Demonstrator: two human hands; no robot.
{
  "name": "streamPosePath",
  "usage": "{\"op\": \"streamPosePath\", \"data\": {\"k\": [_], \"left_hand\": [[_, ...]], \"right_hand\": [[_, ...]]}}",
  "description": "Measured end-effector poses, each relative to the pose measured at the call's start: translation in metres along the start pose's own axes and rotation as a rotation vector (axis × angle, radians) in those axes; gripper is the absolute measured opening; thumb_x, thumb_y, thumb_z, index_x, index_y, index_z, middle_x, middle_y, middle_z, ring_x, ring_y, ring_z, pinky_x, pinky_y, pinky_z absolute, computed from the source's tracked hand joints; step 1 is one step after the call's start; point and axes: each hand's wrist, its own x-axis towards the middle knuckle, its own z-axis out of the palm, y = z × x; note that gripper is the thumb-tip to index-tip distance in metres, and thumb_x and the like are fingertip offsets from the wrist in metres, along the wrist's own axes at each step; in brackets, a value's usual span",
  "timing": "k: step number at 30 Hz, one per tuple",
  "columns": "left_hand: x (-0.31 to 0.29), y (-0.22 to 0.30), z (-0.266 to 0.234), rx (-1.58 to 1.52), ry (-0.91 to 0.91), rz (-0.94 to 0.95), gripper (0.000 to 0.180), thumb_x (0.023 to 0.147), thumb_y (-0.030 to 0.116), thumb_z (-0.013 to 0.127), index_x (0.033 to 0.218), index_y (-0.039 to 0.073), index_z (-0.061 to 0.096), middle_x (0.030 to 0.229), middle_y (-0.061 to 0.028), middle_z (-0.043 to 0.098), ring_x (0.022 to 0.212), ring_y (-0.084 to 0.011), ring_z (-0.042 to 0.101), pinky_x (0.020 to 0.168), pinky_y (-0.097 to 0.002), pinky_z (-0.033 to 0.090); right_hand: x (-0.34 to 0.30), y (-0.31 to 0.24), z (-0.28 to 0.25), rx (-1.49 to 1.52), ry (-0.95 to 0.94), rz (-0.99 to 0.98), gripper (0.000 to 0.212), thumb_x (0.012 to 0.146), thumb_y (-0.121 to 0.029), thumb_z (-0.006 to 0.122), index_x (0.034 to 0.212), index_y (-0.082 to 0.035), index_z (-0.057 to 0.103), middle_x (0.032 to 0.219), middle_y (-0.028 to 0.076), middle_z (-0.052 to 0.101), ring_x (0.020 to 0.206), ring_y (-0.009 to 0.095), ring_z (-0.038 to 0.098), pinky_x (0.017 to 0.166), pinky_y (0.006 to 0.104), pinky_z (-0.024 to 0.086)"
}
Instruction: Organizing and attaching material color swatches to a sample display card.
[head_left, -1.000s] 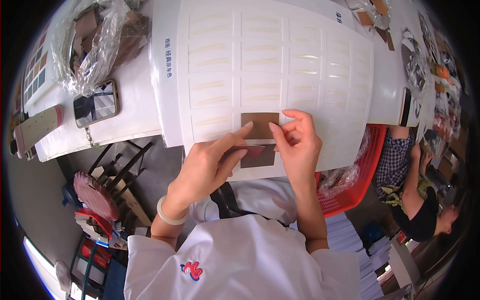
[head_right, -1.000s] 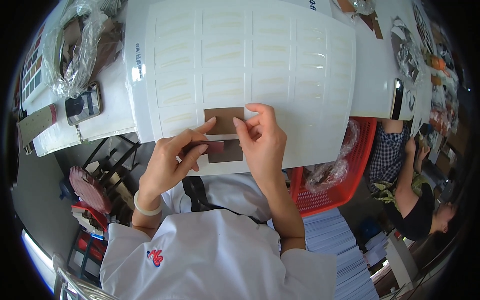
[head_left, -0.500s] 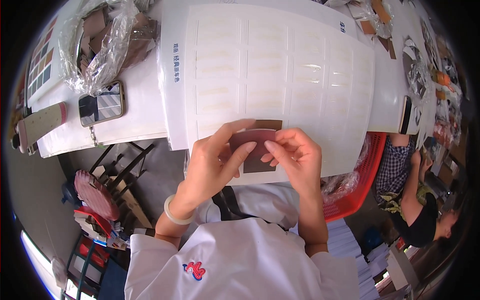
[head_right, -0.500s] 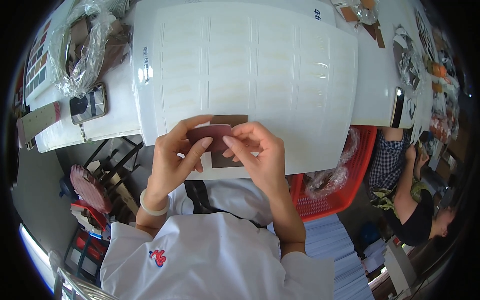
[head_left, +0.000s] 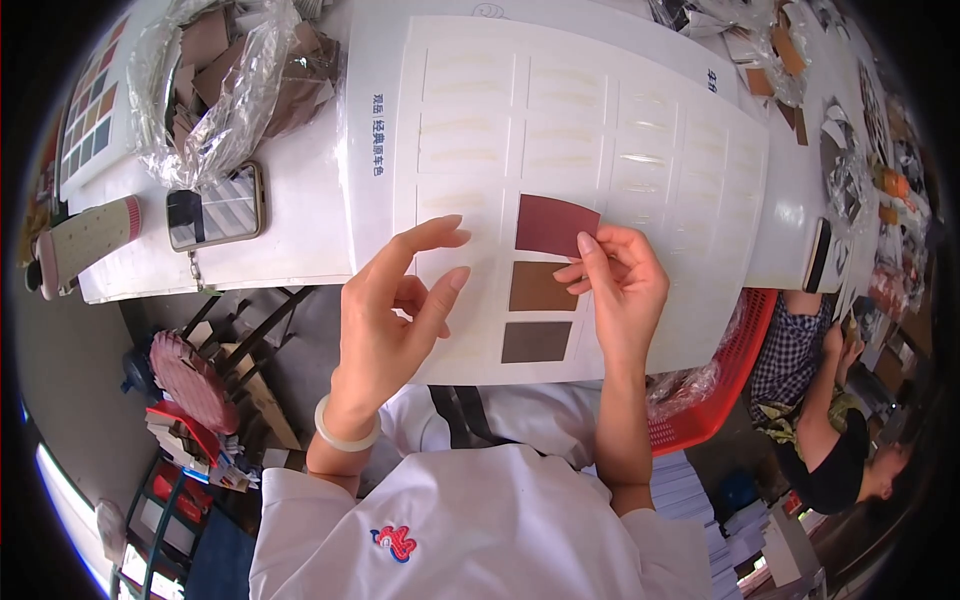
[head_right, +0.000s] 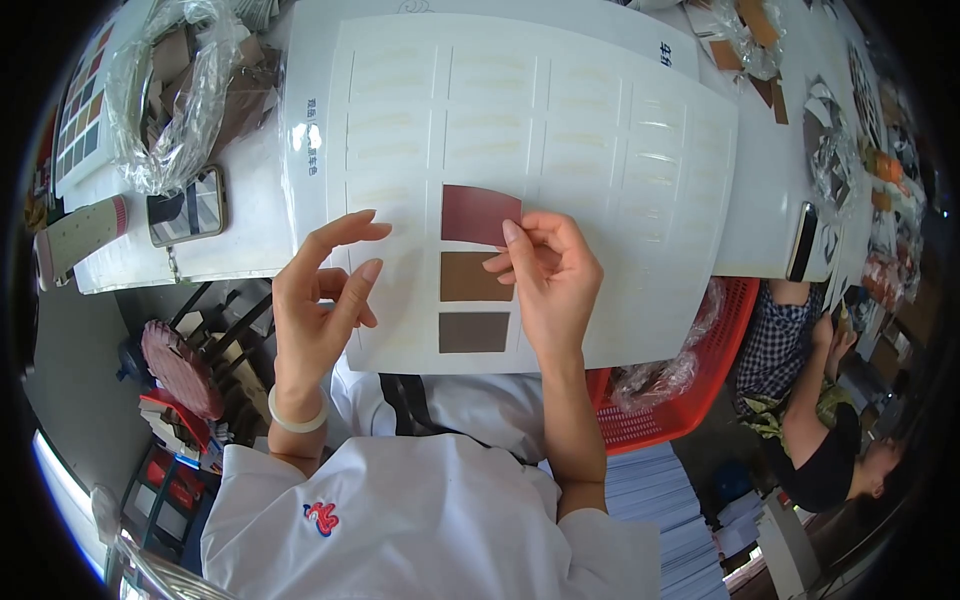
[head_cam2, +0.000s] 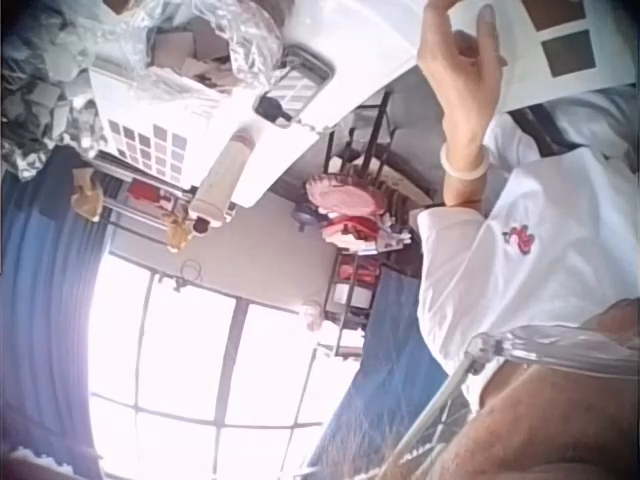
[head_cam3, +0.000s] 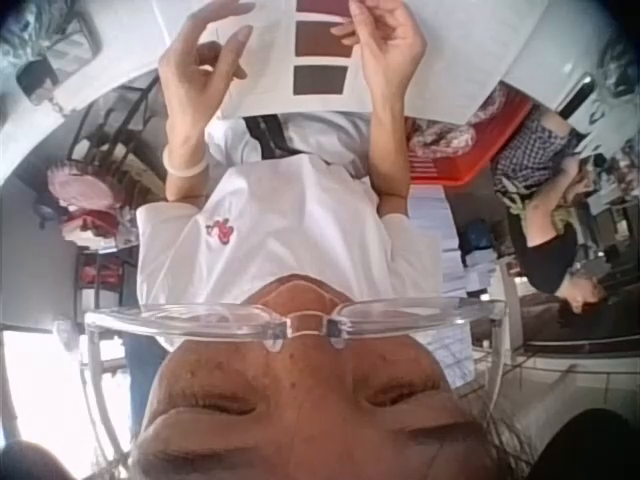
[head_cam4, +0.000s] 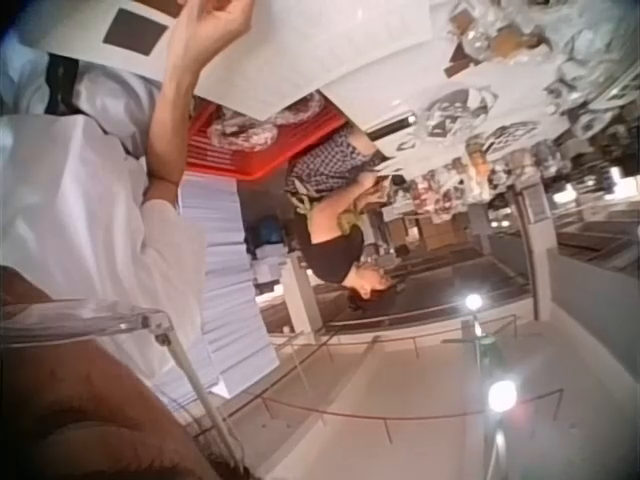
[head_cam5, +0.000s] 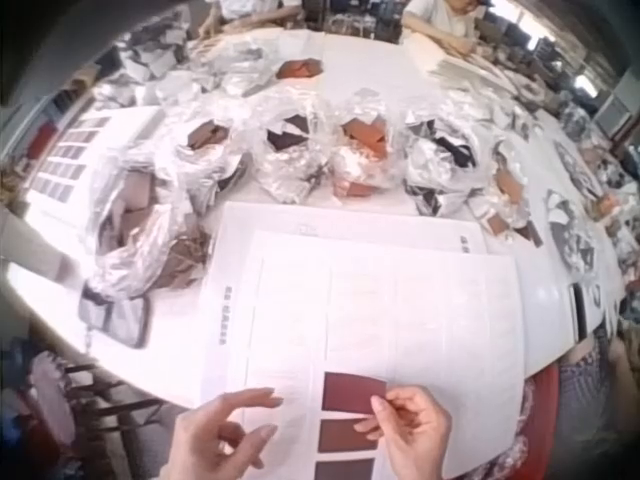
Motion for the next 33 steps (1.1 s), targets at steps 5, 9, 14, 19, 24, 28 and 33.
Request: {"op": "streamPosePath", "data": {"k": [5,9,14,19,24,28,33], "left_hand": [[0.01,0.005,0.004,0.029,-0.106,0.004,0.03,0.091,0.002,0.063,0.12,-0.002,0.059,0.117,-0.0098,0.068,0.05,-0.0045,0.056,0.045,-0.018,0.047],[0.014,0.006,0.01,0.167,-0.2,0.086,0.031,0.088,0.001,0.067,0.118,-0.002,0.061,0.122,-0.0092,0.067,0.049,-0.006,0.057,0.045,-0.0194,0.047],[0.023,0.003,0.023,0.257,-0.29,0.243,0.04,0.083,0.005,0.072,0.122,0.004,0.062,0.133,-0.0078,0.061,0.048,-0.0121,0.057,0.045,-0.0242,0.046],[0.024,-0.006,0.029,0.325,-0.282,0.307,0.041,0.083,0.009,0.073,0.123,0.004,0.062,0.132,-0.007,0.062,0.046,-0.0151,0.056,0.045,-0.0265,0.046],[0.021,-0.005,0.029,0.389,-0.275,0.303,0.038,0.083,0.011,0.073,0.119,0.003,0.064,0.129,-0.0068,0.064,0.045,-0.0169,0.056,0.045,-0.0276,0.047],[0.023,-0.002,0.028,0.462,-0.313,0.317,0.035,0.087,0.018,0.07,0.118,0.002,0.062,0.126,-0.0072,0.065,0.066,-0.027,0.068,0.051,-0.0324,0.052],[0.025,-0.001,0.031,0.444,-0.28,0.316,0.037,0.084,0.013,0.073,0.118,0.003,0.064,0.128,-0.0081,0.064,0.043,-0.0172,0.056,0.045,-0.0277,0.046]], "right_hand": [[0.003,0.003,-0.002,-0.001,0.021,0.005,0.01,0.093,-0.006,0.065,0.096,0.003,0.061,0.079,0.008,0.067,0.061,0.014,0.069,0.049,0.0215,0.05],[0.003,0.001,0.0,-0.018,0.018,0.012,0.01,0.093,-0.005,0.065,0.096,0.003,0.061,0.079,0.008,0.067,0.061,0.014,0.069,0.049,0.0215,0.051],[0.002,0.001,0.001,0.002,0.017,0.028,0.01,0.093,-0.006,0.066,0.097,0.003,0.062,0.078,0.007,0.067,0.06,0.013,0.068,0.05,0.0211,0.051],[0.002,0.002,0.0,-0.022,0.017,0.019,0.011,0.092,-0.004,0.066,0.099,0.002,0.061,0.075,0.006,0.067,0.059,0.012,0.067,0.05,0.0211,0.05],[0.002,-0.003,0.003,-0.05,0.032,-0.011,0.022,0.09,-0.003,0.068,0.108,0.0,0.056,0.072,0.007,0.066,0.056,0.011,0.065,0.049,0.0216,0.05],[0.003,-0.004,0.003,-0.095,0.043,-0.005,0.031,0.089,-0.002,0.068,0.114,-0.001,0.05,0.069,0.006,0.065,0.054,0.011,0.064,0.048,0.0222,0.049],[0.008,-0.006,0.004,-0.11,0.04,-0.02,0.033,0.088,0.001,0.068,0.115,-0.001,0.049,0.069,0.006,0.064,0.053,0.012,0.063,0.046,0.0212,0.047]]}}
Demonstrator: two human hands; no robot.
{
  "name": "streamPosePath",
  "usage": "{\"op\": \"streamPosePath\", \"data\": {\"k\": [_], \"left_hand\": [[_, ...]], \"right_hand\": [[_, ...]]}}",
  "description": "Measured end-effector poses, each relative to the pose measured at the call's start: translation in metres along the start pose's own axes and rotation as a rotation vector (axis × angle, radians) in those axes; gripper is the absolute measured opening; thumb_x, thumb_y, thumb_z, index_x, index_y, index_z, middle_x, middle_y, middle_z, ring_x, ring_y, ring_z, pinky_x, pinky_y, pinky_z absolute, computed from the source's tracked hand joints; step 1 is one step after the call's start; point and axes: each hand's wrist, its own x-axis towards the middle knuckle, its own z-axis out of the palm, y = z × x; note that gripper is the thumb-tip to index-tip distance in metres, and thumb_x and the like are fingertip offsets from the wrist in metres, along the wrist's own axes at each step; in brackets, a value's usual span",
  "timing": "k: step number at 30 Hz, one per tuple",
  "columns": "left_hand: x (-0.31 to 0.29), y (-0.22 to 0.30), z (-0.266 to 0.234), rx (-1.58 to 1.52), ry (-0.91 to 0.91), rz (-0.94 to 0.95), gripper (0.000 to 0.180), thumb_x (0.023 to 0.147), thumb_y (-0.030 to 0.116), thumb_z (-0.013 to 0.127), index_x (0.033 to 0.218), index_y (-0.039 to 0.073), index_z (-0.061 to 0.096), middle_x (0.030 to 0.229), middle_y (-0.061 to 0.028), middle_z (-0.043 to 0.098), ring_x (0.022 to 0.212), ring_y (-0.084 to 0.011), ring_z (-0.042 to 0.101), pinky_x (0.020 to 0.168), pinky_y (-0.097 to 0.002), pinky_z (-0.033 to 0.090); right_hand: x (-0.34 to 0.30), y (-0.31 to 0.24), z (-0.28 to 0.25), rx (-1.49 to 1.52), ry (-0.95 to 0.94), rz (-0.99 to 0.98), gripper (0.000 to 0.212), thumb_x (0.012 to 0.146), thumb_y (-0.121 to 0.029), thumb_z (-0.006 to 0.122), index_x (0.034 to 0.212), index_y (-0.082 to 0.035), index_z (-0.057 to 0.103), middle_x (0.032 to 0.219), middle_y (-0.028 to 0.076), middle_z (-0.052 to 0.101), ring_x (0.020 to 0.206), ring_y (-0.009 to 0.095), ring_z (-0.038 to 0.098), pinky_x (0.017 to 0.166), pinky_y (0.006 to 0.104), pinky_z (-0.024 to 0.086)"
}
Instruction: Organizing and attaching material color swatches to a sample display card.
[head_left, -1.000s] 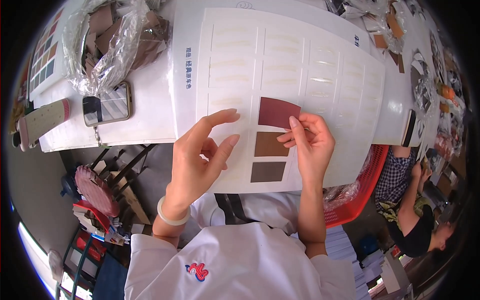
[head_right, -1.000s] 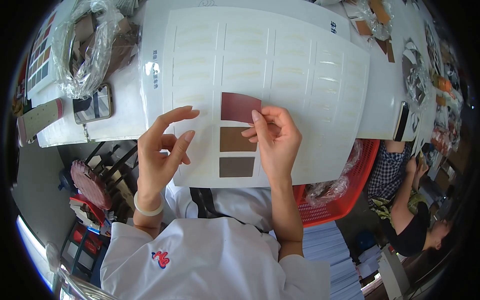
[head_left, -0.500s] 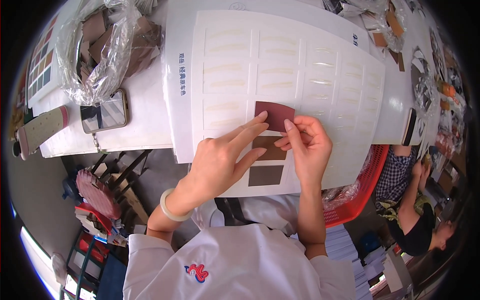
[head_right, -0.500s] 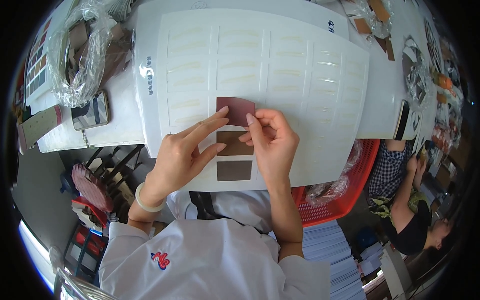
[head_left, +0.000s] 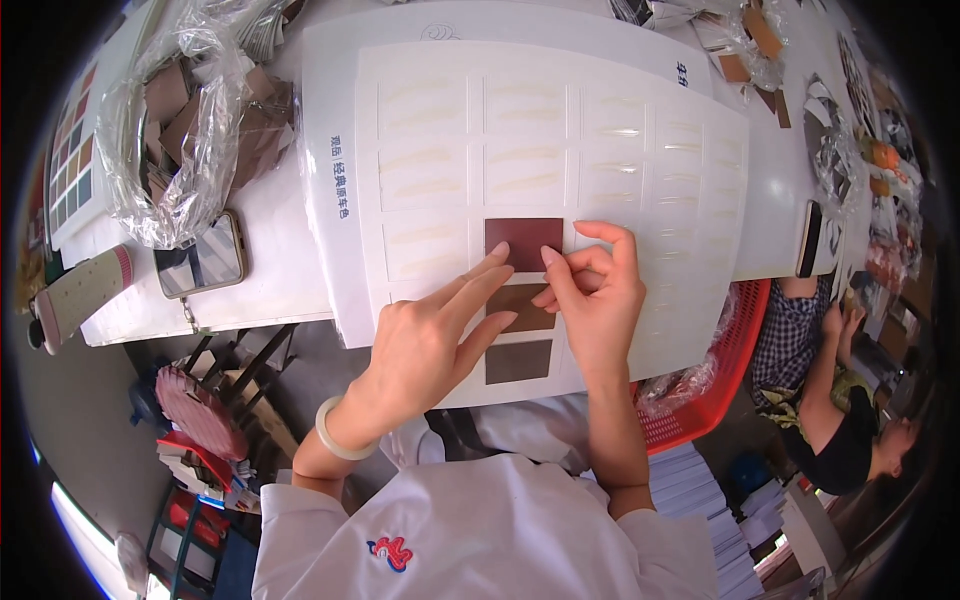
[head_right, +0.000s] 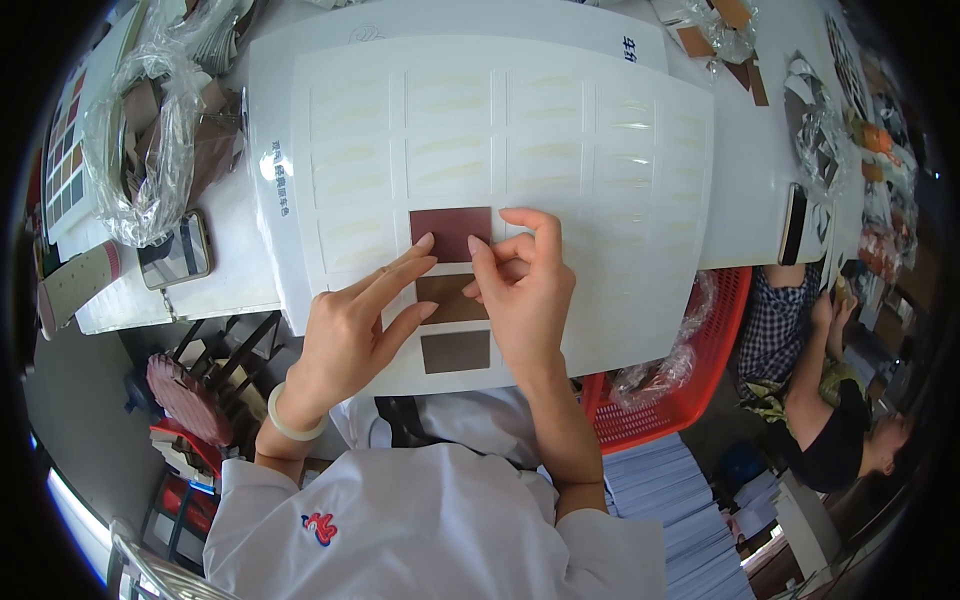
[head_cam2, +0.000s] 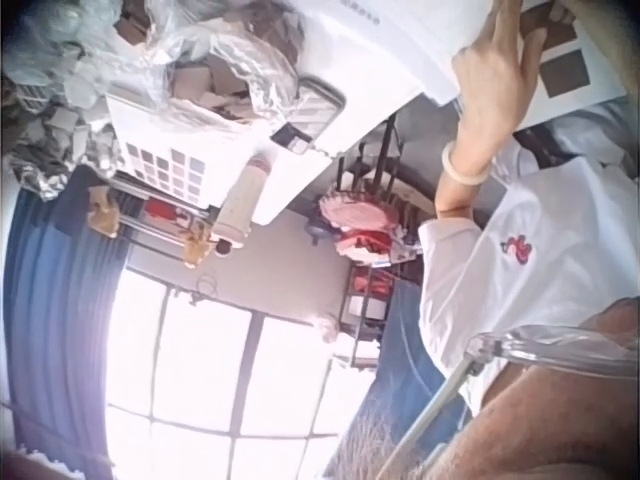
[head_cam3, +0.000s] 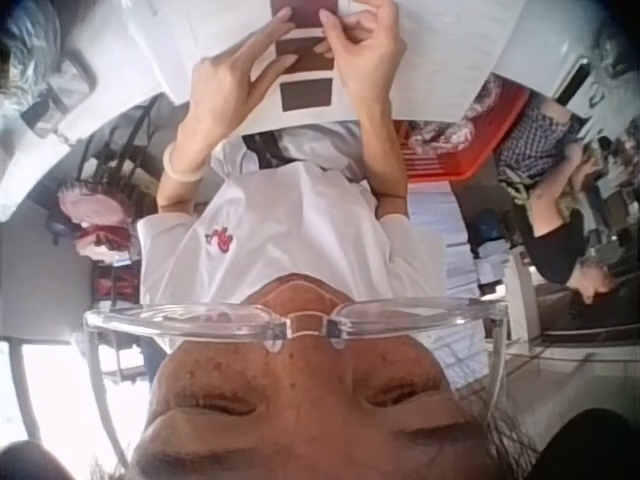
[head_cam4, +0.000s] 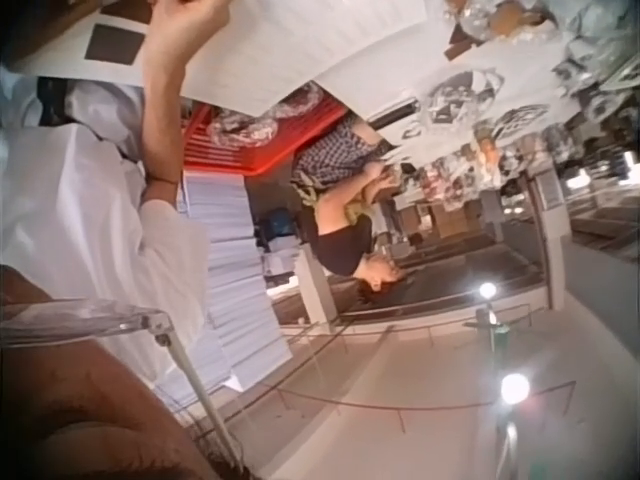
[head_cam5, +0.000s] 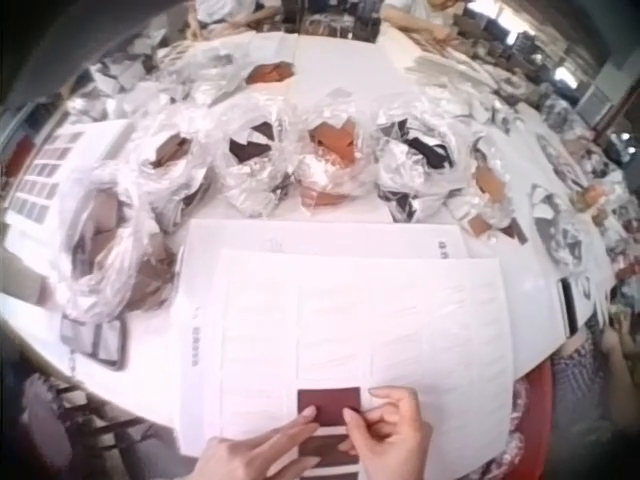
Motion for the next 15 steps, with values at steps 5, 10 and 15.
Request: {"op": "streamPosePath", "data": {"k": [5,10,15], "left_hand": [[0.003,0.008,-0.002,-0.008,0.009,0.031,0.037,0.084,0.013,0.073,0.119,0.003,0.064,0.128,-0.0091,0.064,0.043,-0.0167,0.055,0.046,-0.0272,0.047],[0.009,0.011,-0.009,0.034,-0.004,0.033,0.031,0.086,0.016,0.072,0.113,0.002,0.065,0.119,-0.0084,0.069,0.053,-0.0233,0.064,0.049,-0.0303,0.051],[0.044,0.03,-0.039,0.023,0.084,0.094,0.025,0.086,0.011,0.071,0.109,0.003,0.067,0.117,-0.0062,0.07,0.043,-0.0138,0.055,0.044,-0.0257,0.045]], "right_hand": [[0.0,-0.012,-0.008,-0.169,0.007,-0.036,0.033,0.087,-0.002,0.071,0.112,-0.002,0.05,0.064,0.005,0.062,0.048,0.012,0.059,0.045,0.0245,0.044],[0.036,-0.015,-0.051,-0.326,0.168,-0.253,0.024,0.086,-0.011,0.073,0.103,-0.003,0.059,0.067,0.005,0.063,0.051,0.011,0.055,0.048,0.0256,0.041],[0.156,-0.051,-0.128,-0.394,0.498,-0.644,0.006,0.087,-0.009,0.07,0.092,-0.005,0.069,0.085,0.006,0.069,0.067,0.017,0.063,0.052,0.0288,0.046]]}}
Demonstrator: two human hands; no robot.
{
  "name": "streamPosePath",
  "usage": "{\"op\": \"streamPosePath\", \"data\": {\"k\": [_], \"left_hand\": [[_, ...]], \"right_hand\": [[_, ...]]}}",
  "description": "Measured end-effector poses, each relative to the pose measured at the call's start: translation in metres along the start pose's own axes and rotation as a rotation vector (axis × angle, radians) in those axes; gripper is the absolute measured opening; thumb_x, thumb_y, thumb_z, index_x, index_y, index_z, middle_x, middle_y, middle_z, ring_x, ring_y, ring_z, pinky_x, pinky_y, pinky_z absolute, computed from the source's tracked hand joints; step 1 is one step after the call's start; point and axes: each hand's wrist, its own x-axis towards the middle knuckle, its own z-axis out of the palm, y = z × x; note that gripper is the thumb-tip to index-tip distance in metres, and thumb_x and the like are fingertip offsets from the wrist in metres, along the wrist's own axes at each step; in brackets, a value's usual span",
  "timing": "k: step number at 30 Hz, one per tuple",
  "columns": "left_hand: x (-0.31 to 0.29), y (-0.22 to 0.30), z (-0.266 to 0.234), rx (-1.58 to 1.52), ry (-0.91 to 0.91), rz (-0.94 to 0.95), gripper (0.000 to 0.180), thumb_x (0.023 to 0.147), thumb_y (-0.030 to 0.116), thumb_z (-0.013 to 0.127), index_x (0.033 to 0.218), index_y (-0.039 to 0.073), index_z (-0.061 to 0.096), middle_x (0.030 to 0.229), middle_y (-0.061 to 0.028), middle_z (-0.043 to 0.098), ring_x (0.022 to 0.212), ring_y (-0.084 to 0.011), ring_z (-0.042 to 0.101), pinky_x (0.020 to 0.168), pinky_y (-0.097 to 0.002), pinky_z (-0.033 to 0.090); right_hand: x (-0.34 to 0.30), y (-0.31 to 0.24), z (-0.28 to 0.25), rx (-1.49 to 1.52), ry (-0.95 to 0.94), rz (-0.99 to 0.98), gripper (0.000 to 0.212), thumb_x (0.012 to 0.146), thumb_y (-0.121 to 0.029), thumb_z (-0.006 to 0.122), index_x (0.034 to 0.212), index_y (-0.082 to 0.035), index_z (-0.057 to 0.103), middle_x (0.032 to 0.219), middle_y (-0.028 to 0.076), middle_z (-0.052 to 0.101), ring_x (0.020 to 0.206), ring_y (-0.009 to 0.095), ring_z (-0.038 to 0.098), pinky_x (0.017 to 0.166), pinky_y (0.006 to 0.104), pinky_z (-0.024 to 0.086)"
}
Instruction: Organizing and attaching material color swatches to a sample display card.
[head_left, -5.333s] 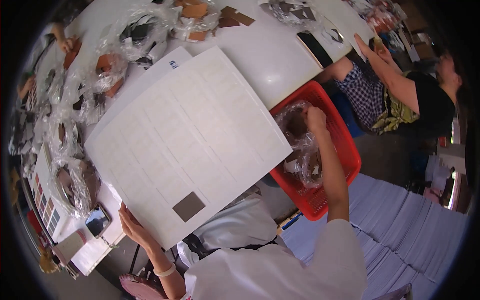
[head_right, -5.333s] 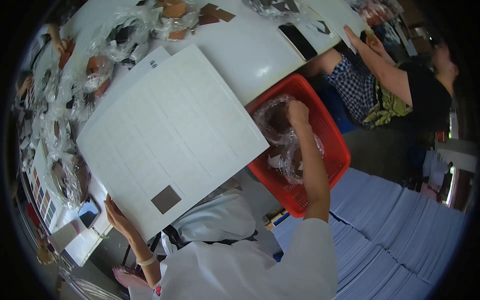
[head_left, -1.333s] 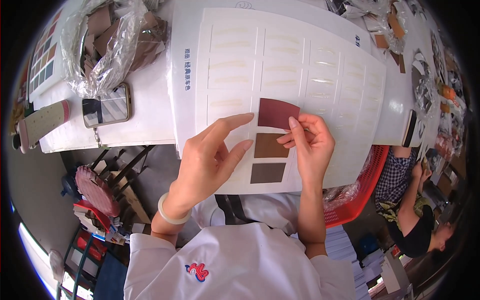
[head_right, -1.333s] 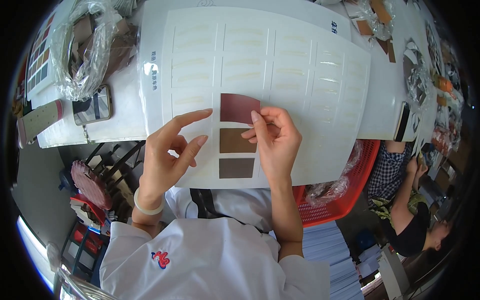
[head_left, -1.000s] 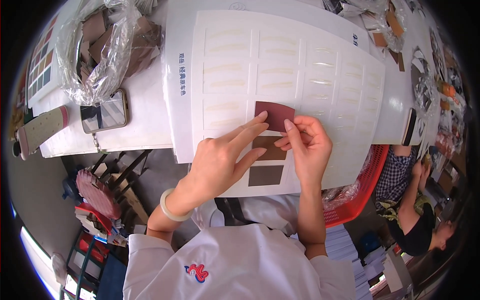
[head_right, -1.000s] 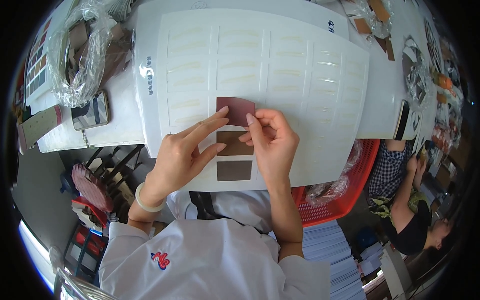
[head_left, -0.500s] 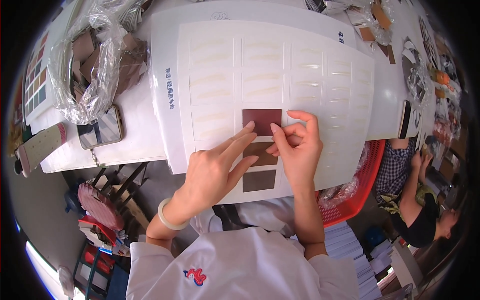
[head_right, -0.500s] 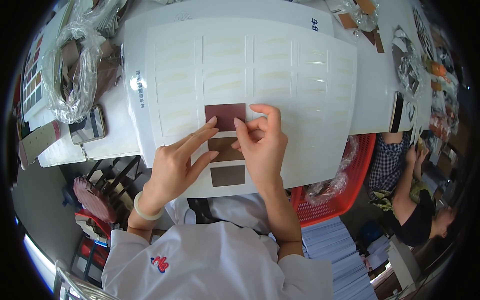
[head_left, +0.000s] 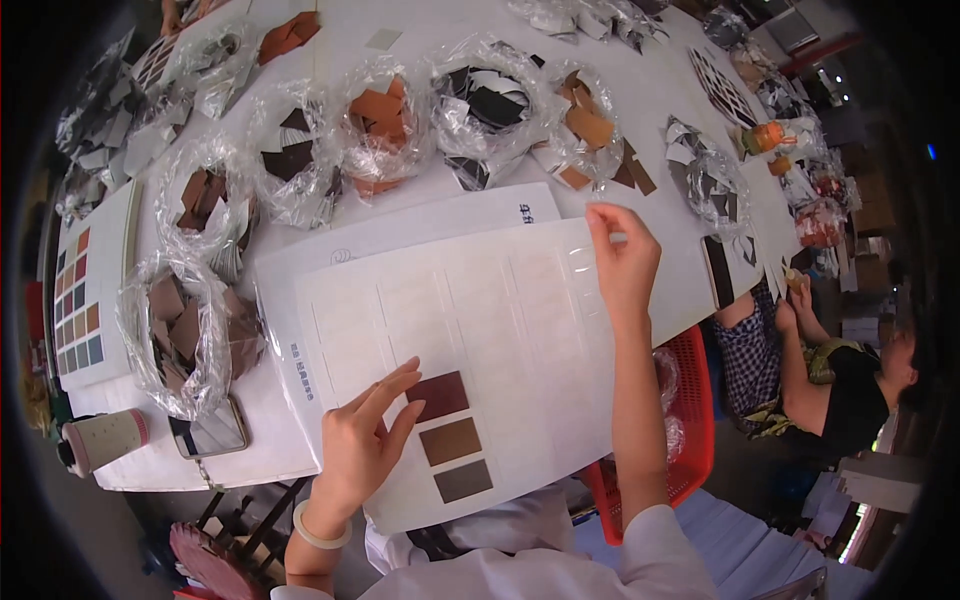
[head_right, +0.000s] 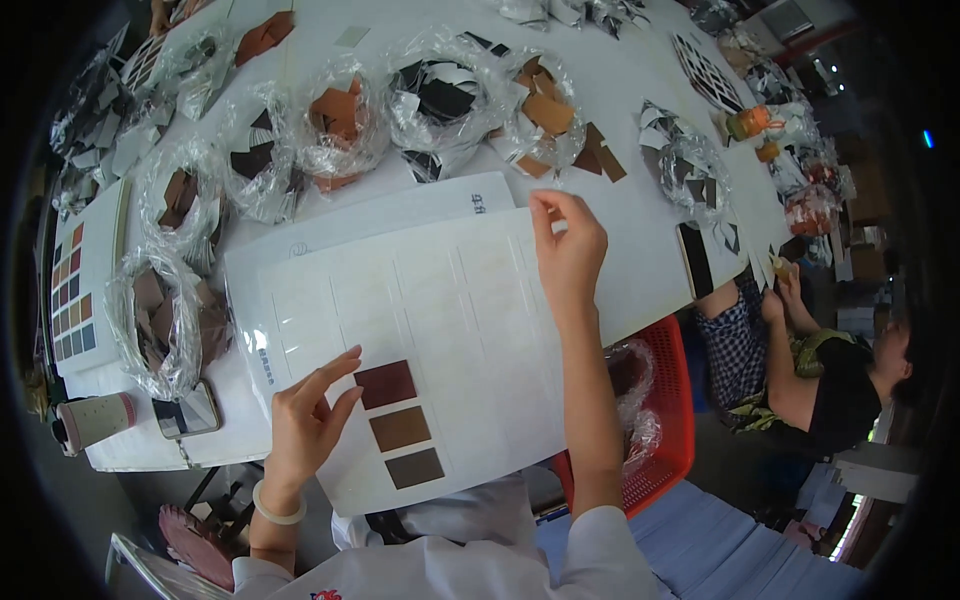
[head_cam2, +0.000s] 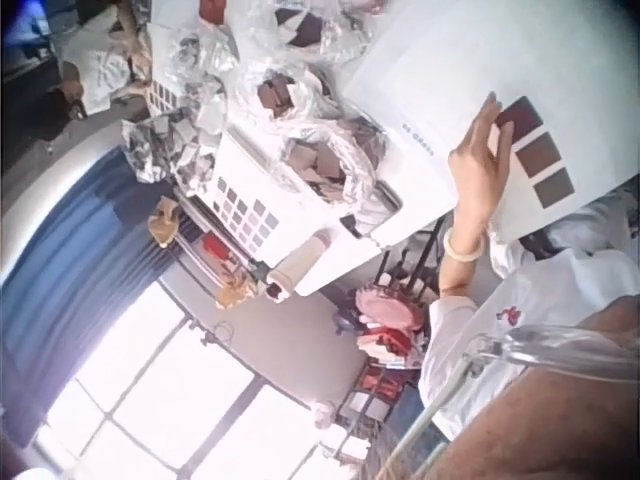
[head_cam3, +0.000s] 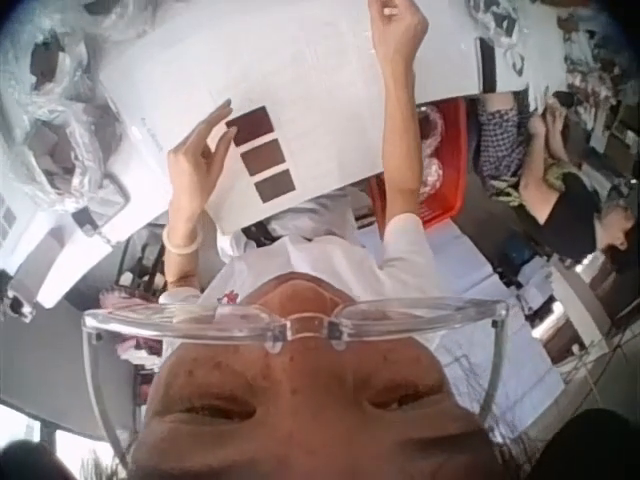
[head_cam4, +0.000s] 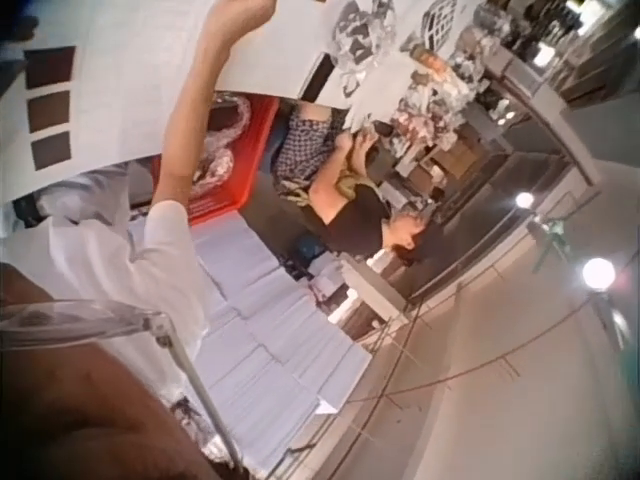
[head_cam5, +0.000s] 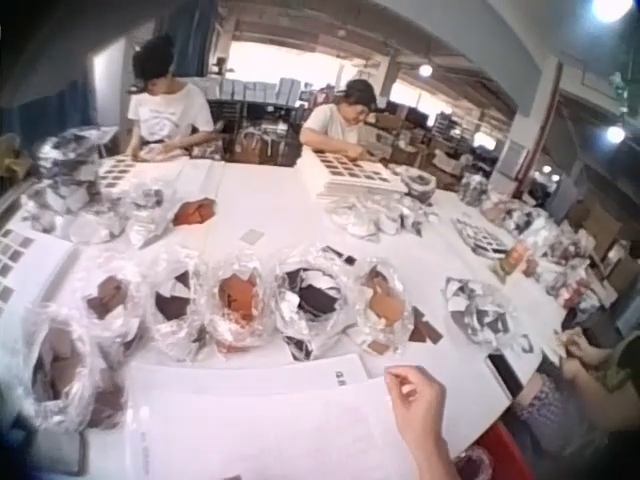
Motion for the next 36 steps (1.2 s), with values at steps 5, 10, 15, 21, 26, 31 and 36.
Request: {"op": "streamPosePath", "data": {"k": [5,10,15,21,26,31,36], "left_hand": [[0.093,0.021,-0.013,0.005,0.22,0.244,0.017,0.085,0.003,0.07,0.102,0.005,0.07,0.105,-0.0057,0.074,0.041,-0.0113,0.047,0.041,-0.0257,0.039],[0.235,0.023,0.006,0.239,0.357,0.492,0.013,0.083,0.009,0.07,0.096,0.009,0.071,0.091,-0.0071,0.072,0.065,-0.0289,0.066,0.061,-0.0369,0.052],[0.35,0.01,0.028,0.482,0.152,0.438,0.024,0.077,0.013,0.074,0.1,0.013,0.07,0.1,-0.0076,0.07,0.089,-0.0306,0.067,0.079,-0.0421,0.054],[0.396,-0.001,0.033,0.594,-0.112,0.451,0.029,0.071,0.015,0.079,0.098,0.013,0.07,0.1,-0.0061,0.066,0.099,-0.0282,0.064,0.083,-0.0409,0.052],[0.402,-0.008,0.027,0.491,-0.106,0.46,0.022,0.072,0.015,0.078,0.092,0.009,0.07,0.091,-0.0066,0.061,0.09,-0.0289,0.064,0.078,-0.0415,0.051],[0.39,-0.015,0.025,0.451,-0.014,0.451,0.014,0.082,0.022,0.071,0.089,0.01,0.074,0.101,-0.0074,0.065,0.097,-0.0313,0.063,0.081,-0.0407,0.052],[0.369,-0.02,0.021,0.292,0.31,0.616,0.02,0.087,0.023,0.069,0.099,0.009,0.075,0.103,-0.0078,0.069,0.081,-0.0307,0.065,0.075,-0.0384,0.052]], "right_hand": [[0.122,0.089,0.021,-0.374,0.04,-0.176,0.013,0.083,-0.011,0.072,0.095,-0.006,0.071,0.091,0.01,0.07,0.082,0.028,0.066,0.075,0.0393,0.053],[0.166,0.131,0.036,-0.562,-0.016,-0.063,0.019,0.079,-0.014,0.076,0.096,-0.007,0.071,0.095,0.011,0.069,0.087,0.032,0.066,0.079,0.0401,0.054],[0.172,0.123,0.044,-0.377,-0.228,0.2,0.028,0.075,-0.017,0.08,0.1,-0.007,0.07,0.097,0.012,0.069,0.091,0.03,0.067,0.077,0.0404,0.053],[0.177,0.134,0.036,-0.428,-0.212,0.06,0.026,0.074,-0.024,0.082,0.089,-0.006,0.071,0.084,0.01,0.072,0.08,0.026,0.069,0.072,0.0381,0.054],[0.188,0.158,0.029,-0.24,-0.31,0.17,0.023,0.073,-0.025,0.083,0.083,-0.006,0.073,0.076,0.009,0.072,0.071,0.024,0.069,0.067,0.0344,0.054],[0.173,0.154,0.026,-0.221,-0.179,0.128,0.022,0.077,-0.024,0.08,0.083,-0.005,0.07,0.074,0.008,0.071,0.068,0.022,0.069,0.066,0.0335,0.054],[0.135,0.089,0.011,0.261,0.092,0.041,0.019,0.093,-0.016,0.066,0.096,-0.001,0.054,0.079,0.01,0.071,0.075,0.019,0.072,0.062,0.0289,0.053]]}}
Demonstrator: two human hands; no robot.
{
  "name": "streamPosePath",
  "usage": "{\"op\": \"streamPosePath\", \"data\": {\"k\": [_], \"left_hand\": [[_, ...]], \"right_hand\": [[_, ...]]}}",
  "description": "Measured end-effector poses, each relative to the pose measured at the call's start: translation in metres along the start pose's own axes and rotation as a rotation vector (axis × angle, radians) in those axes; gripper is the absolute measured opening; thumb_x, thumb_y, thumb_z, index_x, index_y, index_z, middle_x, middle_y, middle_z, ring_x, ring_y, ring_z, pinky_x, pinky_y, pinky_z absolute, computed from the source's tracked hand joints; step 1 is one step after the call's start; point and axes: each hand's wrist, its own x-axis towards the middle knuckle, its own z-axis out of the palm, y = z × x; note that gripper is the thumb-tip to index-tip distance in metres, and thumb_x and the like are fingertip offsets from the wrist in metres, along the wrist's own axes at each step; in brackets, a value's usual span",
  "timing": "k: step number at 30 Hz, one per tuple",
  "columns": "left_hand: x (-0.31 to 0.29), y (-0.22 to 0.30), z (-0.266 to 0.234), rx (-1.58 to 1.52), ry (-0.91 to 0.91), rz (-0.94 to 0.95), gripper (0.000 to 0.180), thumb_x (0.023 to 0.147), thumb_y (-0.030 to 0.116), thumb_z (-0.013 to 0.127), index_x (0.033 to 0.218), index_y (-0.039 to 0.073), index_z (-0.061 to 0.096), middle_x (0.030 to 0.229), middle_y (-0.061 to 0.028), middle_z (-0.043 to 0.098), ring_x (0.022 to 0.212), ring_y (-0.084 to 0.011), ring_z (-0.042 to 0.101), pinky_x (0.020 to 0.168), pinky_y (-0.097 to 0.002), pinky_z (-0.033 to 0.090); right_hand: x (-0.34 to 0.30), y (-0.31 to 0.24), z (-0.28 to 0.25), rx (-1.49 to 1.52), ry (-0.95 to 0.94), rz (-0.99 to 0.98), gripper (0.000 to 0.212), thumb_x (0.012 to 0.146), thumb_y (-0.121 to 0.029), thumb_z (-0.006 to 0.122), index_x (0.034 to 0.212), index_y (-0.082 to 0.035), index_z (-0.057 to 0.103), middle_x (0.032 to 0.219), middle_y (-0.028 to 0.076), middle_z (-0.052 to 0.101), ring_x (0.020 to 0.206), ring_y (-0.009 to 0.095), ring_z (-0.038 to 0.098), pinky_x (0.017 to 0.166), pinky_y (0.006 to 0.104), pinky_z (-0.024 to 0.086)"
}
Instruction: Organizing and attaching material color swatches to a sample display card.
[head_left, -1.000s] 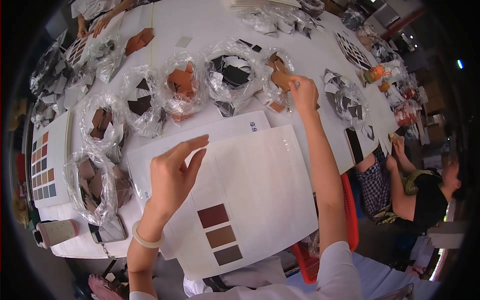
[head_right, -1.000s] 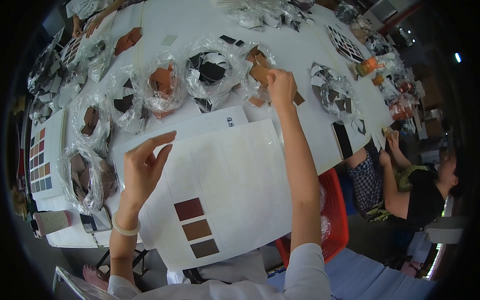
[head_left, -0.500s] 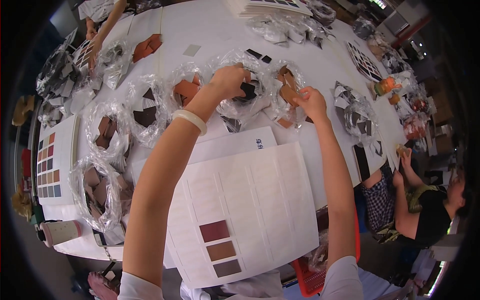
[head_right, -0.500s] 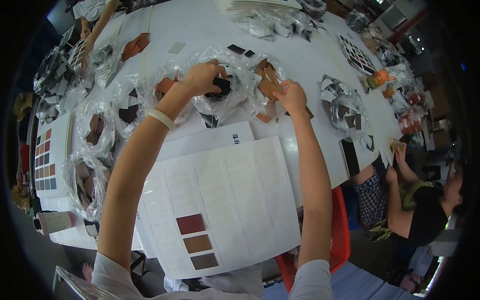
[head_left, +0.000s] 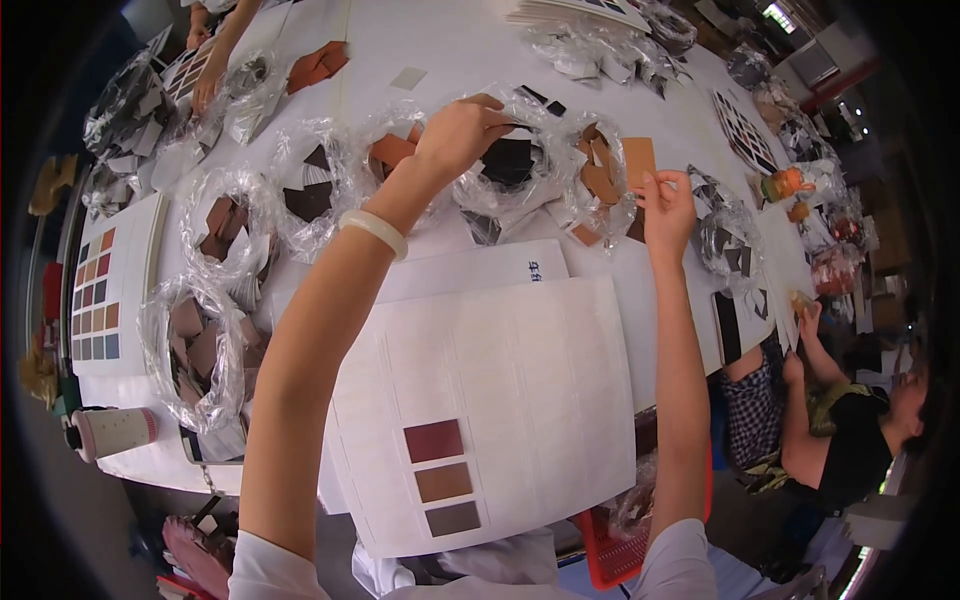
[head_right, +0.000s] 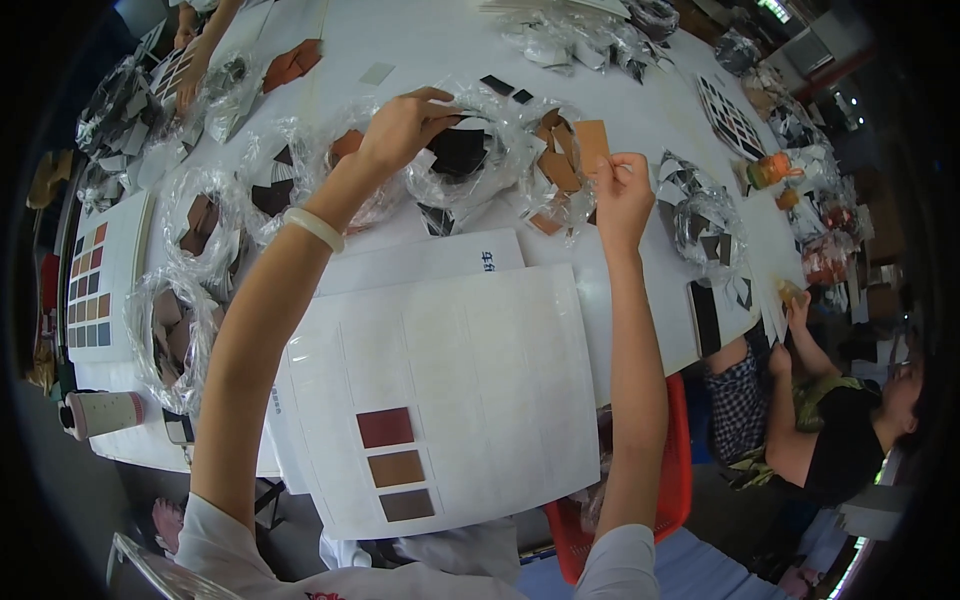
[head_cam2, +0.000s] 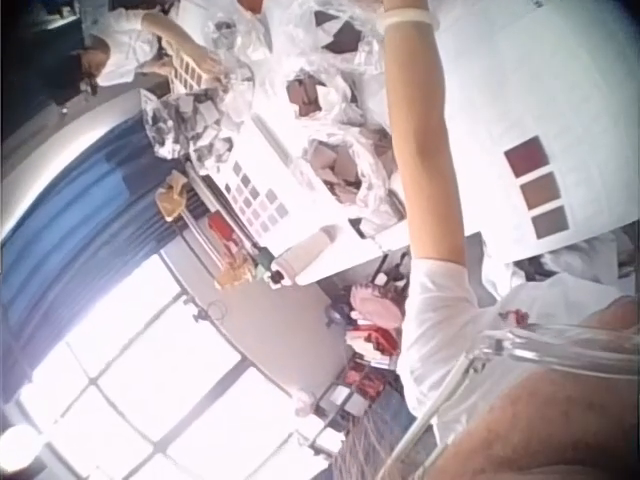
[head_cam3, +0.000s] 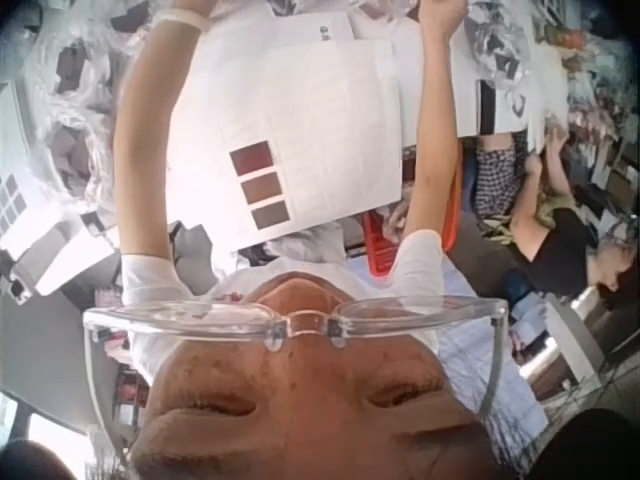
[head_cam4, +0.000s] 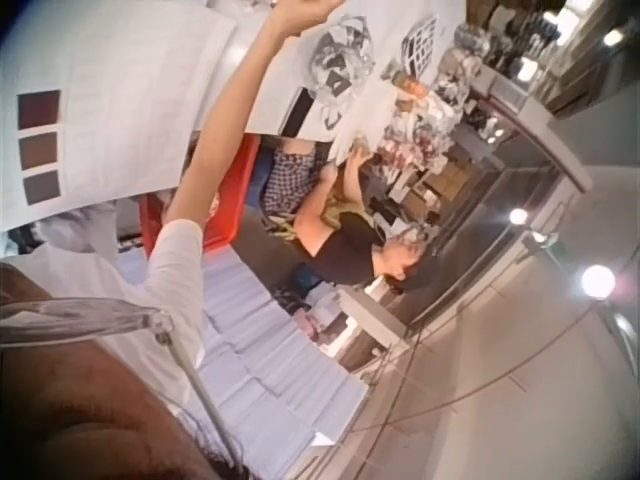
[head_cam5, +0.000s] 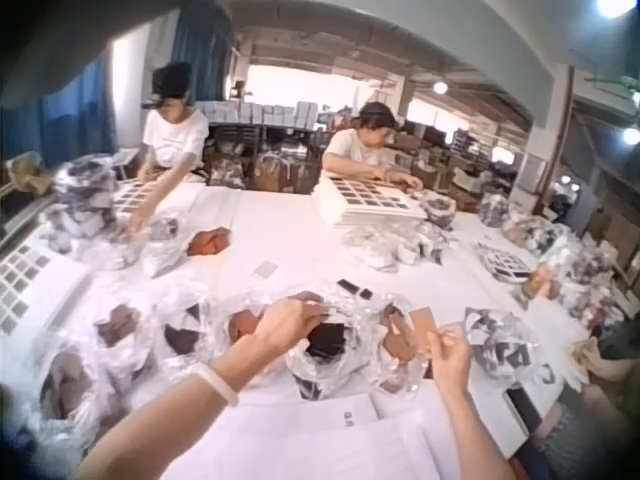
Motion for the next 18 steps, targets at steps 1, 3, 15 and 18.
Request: {"op": "streamPosePath", "data": {"k": [1,3,15,18], "left_hand": [[-0.004,0.006,-0.008,0.017,0.127,0.012,0.022,0.088,0.025,0.069,0.102,0.009,0.075,0.101,-0.0089,0.071,0.076,-0.0285,0.066,0.073,-0.0362,0.053],[-0.016,0.036,-0.04,-0.105,0.17,-0.244,0.024,0.089,0.025,0.07,0.101,0.005,0.074,0.083,-0.0071,0.072,0.064,-0.0153,0.063,0.062,-0.0287,0.051],[-0.244,0.133,-0.221,-0.799,0.055,-0.807,0.018,0.092,0.012,0.067,0.082,-0.002,0.063,0.072,0.0019,0.058,0.066,-0.0043,0.048,0.061,-0.0201,0.039],[-0.302,0.137,-0.22,-0.807,0.033,-0.821,0.018,0.094,0.011,0.063,0.082,-0.001,0.059,0.077,-0.0024,0.054,0.065,-0.007,0.047,0.06,-0.0217,0.039]], "right_hand": [[-0.013,-0.018,0.001,0.003,-0.024,0.014,0.019,0.093,-0.016,0.066,0.096,-0.001,0.054,0.079,0.01,0.071,0.075,0.019,0.072,0.062,0.0289,0.053],[-0.048,-0.055,0.006,0.325,-0.034,0.097,0.016,0.096,-0.013,0.062,0.102,0.0,0.054,0.092,0.012,0.071,0.078,0.02,0.072,0.06,0.0267,0.053],[-0.26,-0.147,0.032,0.479,-0.65,0.723,0.012,0.093,-0.006,0.065,0.1,0.002,0.061,0.083,0.009,0.068,0.068,0.014,0.068,0.053,0.0246,0.053],[-0.276,-0.154,0.051,0.389,-0.575,0.707,0.012,0.094,-0.007,0.064,0.098,0.003,0.061,0.08,0.007,0.068,0.064,0.013,0.068,0.05,0.022,0.051]]}}
